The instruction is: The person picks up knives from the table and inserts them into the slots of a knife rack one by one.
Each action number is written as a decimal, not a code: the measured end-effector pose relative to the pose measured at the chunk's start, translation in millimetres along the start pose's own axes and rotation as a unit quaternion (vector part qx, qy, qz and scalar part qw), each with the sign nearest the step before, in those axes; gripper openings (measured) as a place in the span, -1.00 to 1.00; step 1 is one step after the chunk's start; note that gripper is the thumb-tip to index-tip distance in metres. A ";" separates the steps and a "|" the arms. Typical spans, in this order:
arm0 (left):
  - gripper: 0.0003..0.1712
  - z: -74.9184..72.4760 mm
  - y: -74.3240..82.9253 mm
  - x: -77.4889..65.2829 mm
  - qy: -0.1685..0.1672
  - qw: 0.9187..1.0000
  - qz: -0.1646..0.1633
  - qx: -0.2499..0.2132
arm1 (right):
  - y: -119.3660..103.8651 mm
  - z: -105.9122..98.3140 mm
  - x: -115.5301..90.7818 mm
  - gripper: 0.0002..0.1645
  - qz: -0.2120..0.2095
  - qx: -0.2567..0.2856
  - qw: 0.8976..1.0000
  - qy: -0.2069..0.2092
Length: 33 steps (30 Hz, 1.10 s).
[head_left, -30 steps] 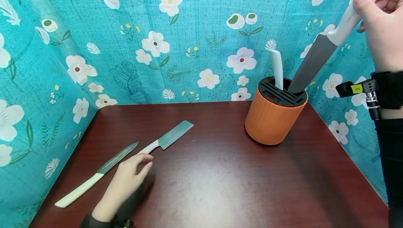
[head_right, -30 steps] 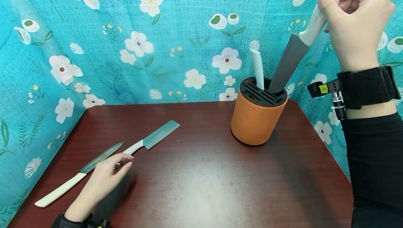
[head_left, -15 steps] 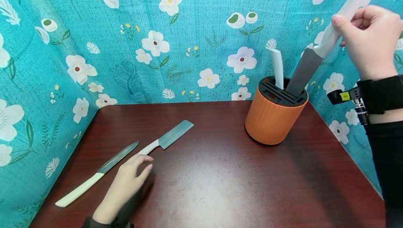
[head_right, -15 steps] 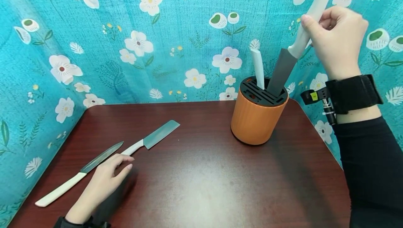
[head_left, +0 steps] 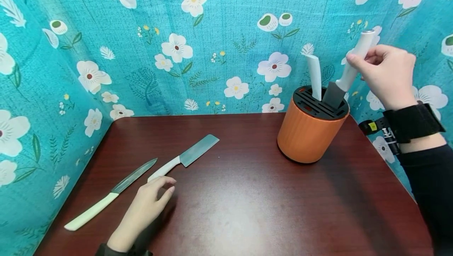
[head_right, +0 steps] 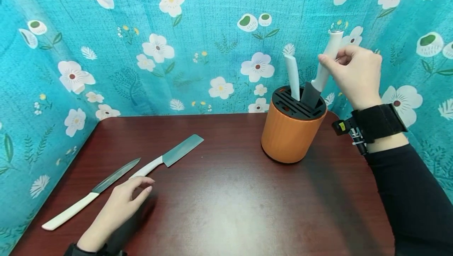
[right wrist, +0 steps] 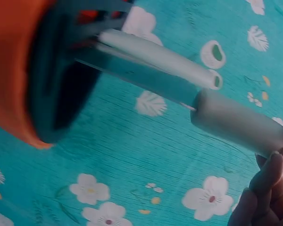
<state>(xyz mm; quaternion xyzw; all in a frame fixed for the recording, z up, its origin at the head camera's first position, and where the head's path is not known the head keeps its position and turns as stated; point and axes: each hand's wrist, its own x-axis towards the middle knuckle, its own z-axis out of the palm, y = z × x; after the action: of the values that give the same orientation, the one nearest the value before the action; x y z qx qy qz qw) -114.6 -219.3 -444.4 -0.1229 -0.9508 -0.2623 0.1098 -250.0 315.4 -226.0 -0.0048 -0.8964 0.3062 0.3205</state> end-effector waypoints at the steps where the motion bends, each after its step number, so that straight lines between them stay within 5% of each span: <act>1: -0.81 -0.1 0.2 -0.2 -0.004 1.000 -0.002 0.000 | 1.4 2.1 -1.4 -0.49 0.001 -0.002 1.000 -0.008; 10: -0.80 1.8 1.2 -1.3 -0.006 1.000 0.000 0.002 | 15.7 18.2 -13.6 -0.38 0.011 -0.028 0.997 -0.065; 25: -0.80 2.6 -0.2 -2.5 -0.011 1.000 -0.004 -0.002 | 17.1 28.9 -24.6 -0.38 0.018 -0.034 0.995 -0.096; 29: -0.80 1.9 -2.4 -2.2 -0.014 1.000 -0.006 0.000 | 15.0 30.0 -27.1 -0.33 0.029 -0.022 0.996 -0.080; 33: -0.79 0.2 -3.8 -2.5 -0.014 1.000 -0.005 0.005 | 4.5 35.5 -39.5 -0.27 0.002 -0.030 1.000 -0.005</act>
<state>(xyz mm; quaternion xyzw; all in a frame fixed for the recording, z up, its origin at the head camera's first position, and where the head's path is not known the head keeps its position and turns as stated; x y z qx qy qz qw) -113.4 -222.8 -447.0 -0.1218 -0.9542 -0.2562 0.0956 -240.0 291.6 -272.6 -0.0145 -0.9066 0.2798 0.3156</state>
